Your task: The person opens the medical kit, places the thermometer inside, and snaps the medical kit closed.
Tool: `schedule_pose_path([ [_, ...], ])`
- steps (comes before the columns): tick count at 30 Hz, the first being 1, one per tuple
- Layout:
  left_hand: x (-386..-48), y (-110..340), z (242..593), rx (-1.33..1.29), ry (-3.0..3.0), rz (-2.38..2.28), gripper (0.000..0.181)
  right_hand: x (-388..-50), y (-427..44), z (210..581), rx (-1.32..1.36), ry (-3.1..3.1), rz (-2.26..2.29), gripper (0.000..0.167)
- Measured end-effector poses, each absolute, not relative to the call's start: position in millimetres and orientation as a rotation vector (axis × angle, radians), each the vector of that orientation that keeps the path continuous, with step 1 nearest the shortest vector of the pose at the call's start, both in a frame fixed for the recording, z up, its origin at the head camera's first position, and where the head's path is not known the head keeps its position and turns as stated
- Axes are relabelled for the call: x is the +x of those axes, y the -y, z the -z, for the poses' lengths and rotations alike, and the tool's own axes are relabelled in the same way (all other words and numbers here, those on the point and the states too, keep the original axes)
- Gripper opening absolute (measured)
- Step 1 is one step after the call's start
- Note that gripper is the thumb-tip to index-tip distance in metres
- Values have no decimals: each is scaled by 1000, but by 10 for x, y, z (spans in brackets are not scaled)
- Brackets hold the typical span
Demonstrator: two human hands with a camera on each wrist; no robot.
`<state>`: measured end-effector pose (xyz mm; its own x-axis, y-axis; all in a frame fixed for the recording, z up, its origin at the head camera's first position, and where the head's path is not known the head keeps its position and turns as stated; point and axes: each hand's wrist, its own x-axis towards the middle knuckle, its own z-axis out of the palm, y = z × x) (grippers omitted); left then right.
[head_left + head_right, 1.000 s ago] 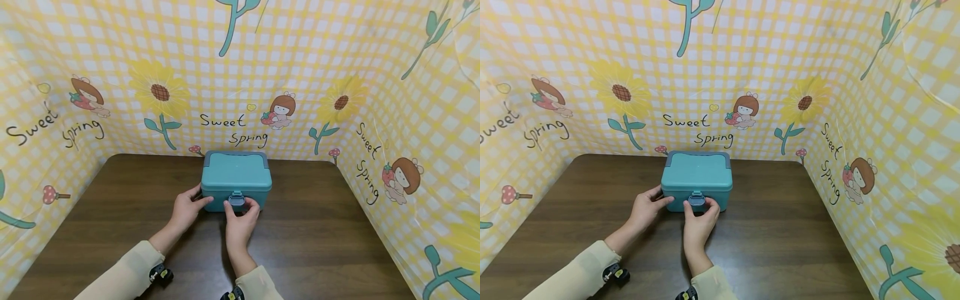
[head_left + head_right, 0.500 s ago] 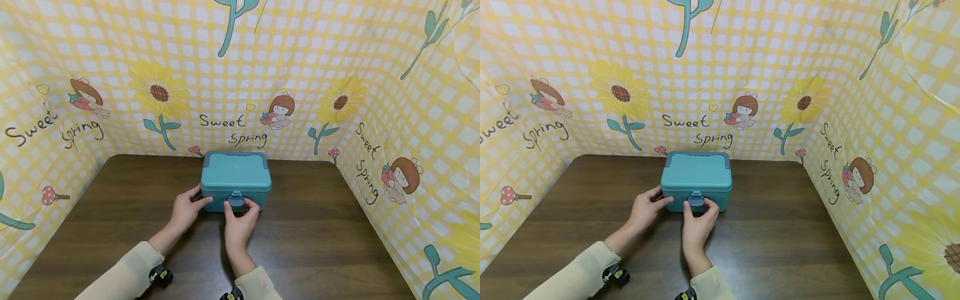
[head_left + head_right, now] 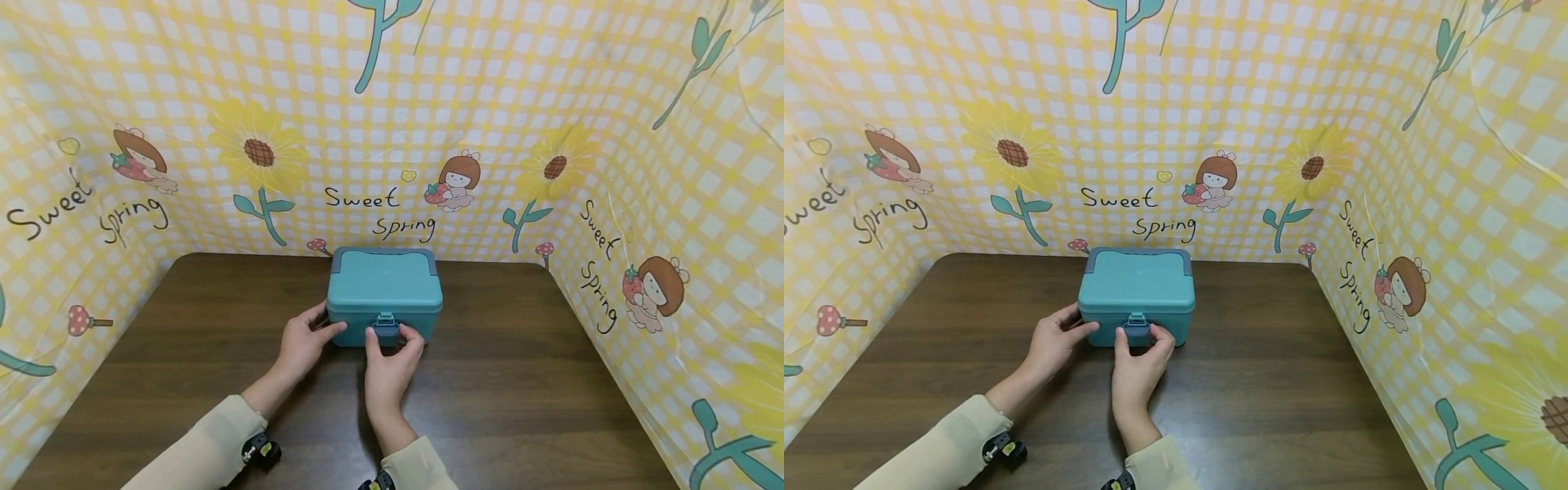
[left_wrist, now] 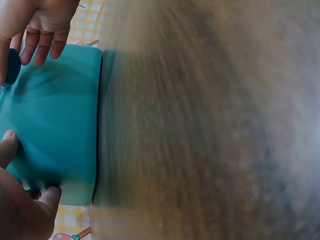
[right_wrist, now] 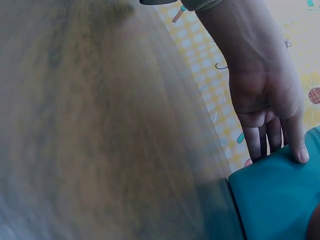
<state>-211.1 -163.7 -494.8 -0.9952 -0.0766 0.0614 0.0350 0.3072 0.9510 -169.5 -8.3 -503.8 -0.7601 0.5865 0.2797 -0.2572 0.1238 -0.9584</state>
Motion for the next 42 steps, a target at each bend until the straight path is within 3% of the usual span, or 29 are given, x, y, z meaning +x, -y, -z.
schedule_pose_path([
  [42,-2104,1653,4967,47,2450,1778,73,-1824,72,4848,-327,1869,-1515,51],
])
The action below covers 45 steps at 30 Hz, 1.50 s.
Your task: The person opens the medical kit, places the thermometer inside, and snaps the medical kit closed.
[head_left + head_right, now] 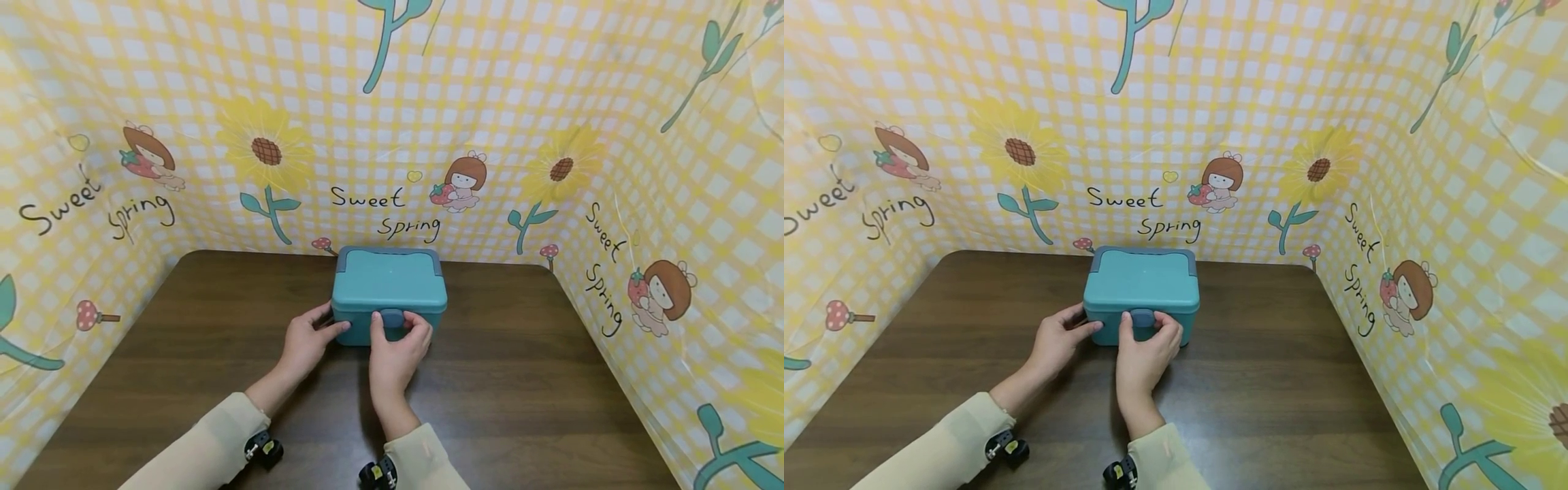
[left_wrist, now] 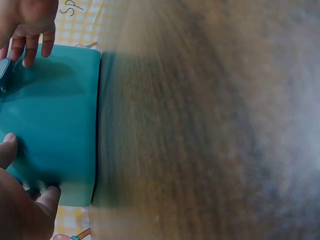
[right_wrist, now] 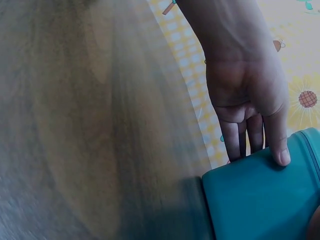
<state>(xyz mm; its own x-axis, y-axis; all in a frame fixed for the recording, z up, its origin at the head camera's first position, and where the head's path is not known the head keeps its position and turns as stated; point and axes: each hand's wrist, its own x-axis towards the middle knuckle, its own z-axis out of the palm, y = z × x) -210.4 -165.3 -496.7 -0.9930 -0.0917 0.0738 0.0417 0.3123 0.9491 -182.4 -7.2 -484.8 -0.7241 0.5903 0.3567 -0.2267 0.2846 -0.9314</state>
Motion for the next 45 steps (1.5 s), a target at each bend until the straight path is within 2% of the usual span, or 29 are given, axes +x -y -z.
schedule_pose_path([
  [45,-2068,1660,4950,83,2415,1777,65,-1800,100,4897,-451,1912,-1465,52],
])
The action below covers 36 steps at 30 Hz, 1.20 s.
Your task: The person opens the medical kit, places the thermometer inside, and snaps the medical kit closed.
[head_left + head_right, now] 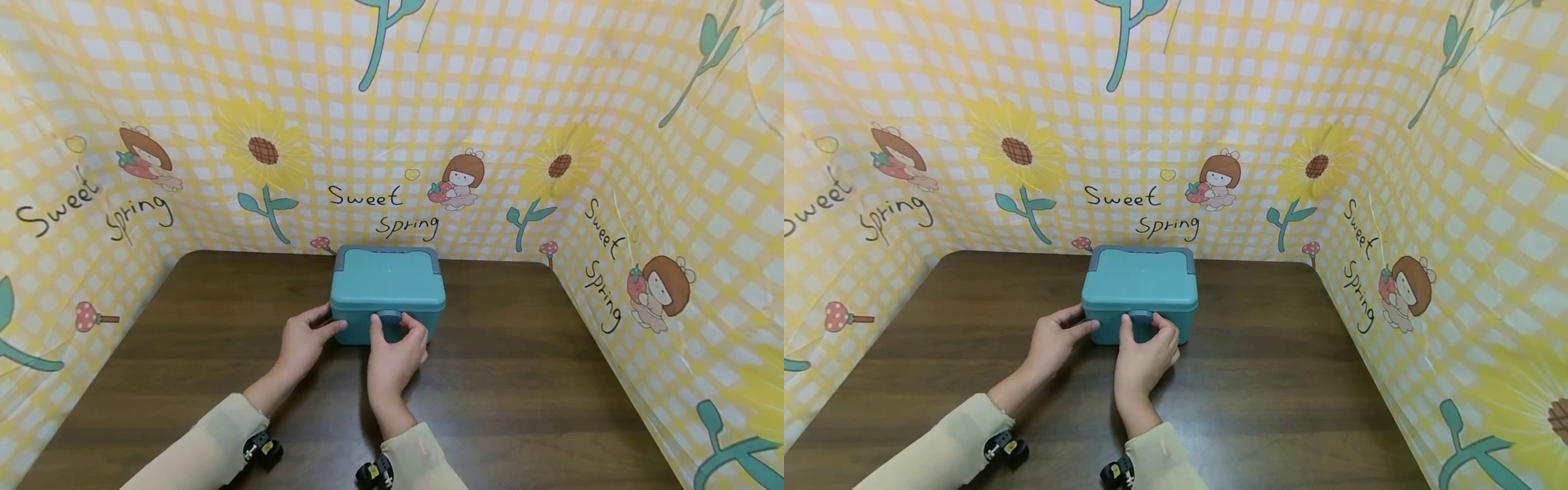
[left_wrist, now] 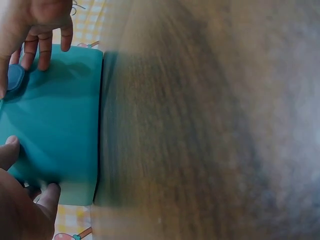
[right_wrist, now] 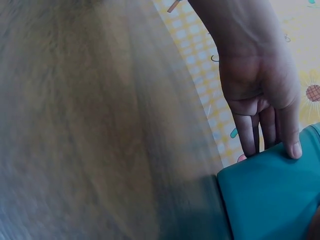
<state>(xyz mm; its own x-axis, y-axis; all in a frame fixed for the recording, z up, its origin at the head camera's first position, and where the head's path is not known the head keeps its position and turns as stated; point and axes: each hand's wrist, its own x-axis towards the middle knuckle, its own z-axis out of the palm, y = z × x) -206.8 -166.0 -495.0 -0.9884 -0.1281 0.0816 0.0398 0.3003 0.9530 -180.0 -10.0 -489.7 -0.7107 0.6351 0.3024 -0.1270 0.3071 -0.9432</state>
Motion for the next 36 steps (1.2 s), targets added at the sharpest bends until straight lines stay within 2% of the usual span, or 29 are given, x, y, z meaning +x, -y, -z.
schedule_pose_path([
  [25,-2082,1663,4933,86,2413,1798,65,-1812,-69,4900,-343,1872,-1566,53],
  [36,-2095,1666,4937,60,2428,1799,63,-1754,-209,4907,-310,1869,-1609,44],
])
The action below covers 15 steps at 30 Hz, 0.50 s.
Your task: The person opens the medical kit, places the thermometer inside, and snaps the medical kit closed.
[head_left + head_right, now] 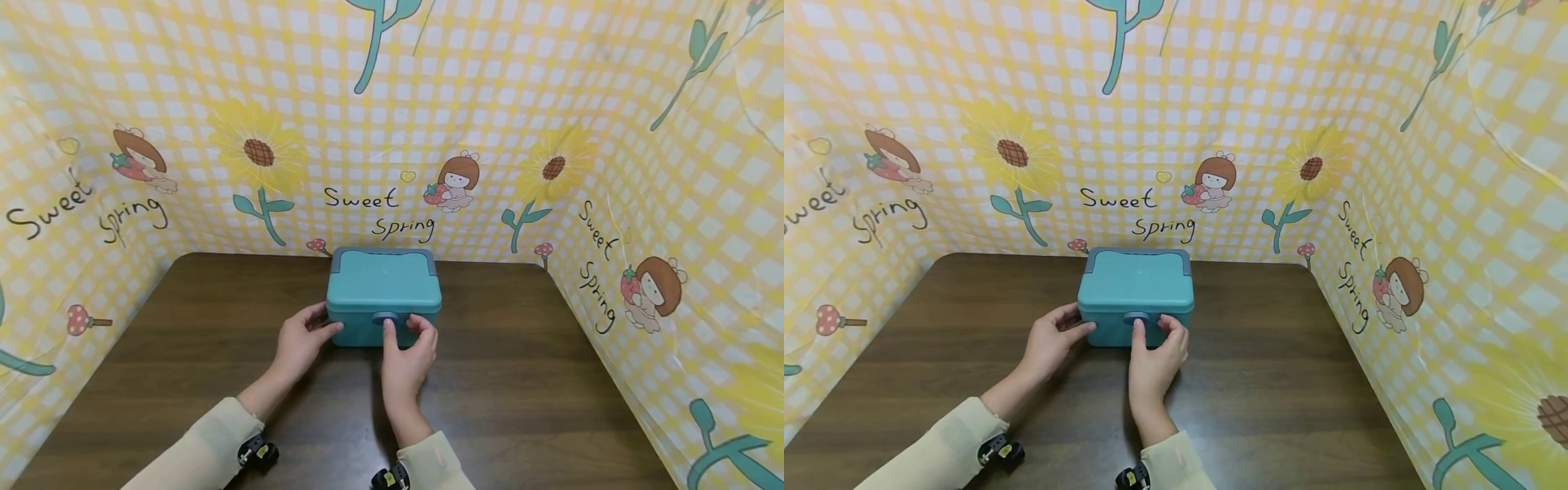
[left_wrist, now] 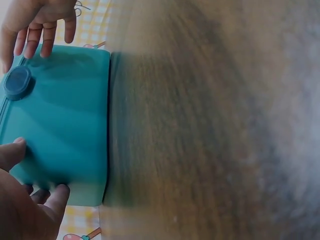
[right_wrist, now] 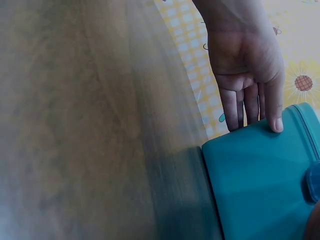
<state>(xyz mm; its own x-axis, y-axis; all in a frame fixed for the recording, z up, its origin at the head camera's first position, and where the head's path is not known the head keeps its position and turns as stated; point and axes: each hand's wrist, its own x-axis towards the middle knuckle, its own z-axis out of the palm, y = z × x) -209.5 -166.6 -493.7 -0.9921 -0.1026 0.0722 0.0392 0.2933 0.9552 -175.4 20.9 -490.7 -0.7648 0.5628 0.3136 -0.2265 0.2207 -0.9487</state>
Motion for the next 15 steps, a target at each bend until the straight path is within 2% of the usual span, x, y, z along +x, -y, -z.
schedule_pose_path([
  [15,-2068,1663,4886,19,2453,1758,63,-1769,-587,4902,-225,1856,-1622,44],
])
